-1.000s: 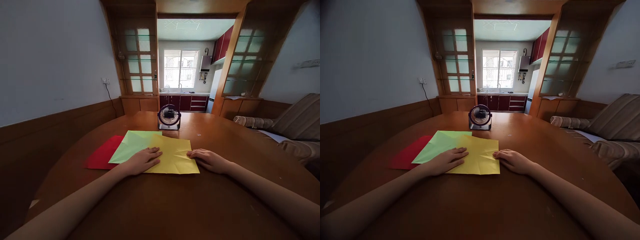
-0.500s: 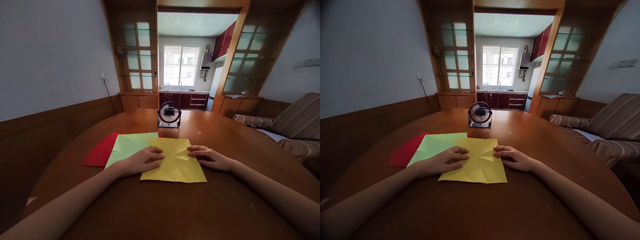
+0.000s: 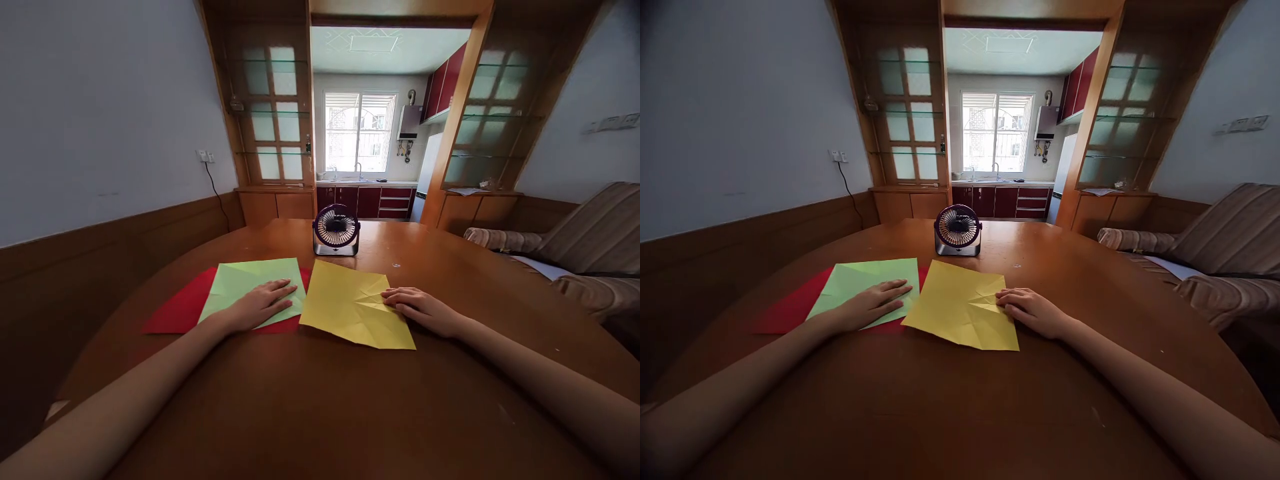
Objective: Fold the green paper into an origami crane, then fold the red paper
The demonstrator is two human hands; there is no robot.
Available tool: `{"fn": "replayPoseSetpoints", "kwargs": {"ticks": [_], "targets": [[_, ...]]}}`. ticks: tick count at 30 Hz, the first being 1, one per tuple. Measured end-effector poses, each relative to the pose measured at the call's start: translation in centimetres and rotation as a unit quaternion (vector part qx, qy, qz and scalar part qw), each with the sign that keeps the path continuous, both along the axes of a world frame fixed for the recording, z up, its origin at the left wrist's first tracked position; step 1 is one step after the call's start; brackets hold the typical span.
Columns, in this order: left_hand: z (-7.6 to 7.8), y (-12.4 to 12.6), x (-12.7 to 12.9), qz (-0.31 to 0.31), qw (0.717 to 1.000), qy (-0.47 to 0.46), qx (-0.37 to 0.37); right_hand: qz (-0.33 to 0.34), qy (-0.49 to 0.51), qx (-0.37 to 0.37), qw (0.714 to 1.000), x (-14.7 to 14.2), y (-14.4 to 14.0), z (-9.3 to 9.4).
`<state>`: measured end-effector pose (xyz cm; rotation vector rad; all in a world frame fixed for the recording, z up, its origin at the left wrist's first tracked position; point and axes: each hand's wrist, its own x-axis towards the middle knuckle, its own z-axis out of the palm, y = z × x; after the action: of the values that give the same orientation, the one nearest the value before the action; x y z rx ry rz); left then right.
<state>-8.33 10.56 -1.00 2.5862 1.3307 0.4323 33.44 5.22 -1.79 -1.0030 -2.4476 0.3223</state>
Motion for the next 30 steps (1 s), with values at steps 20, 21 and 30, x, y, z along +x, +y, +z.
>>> {"fn": "replayPoseSetpoints", "kwargs": {"ticks": [20, 21, 30], "targets": [[0.3, -0.7, 0.3, 0.107, 0.992, 0.072, -0.005, -0.044, -0.082, -0.017, 0.995, 0.2, 0.3, -0.8], [0.5, -0.9, 0.5, 0.087, 0.994, 0.059, 0.015, -0.041, -0.085, -0.013, 0.995, 0.2, 0.3, -0.8], [0.8, -4.2, 4.4, -0.21, 0.976, 0.0, 0.05, -0.026, -0.067, -0.017, 0.997, -1.0, -0.5, -0.4]]}}
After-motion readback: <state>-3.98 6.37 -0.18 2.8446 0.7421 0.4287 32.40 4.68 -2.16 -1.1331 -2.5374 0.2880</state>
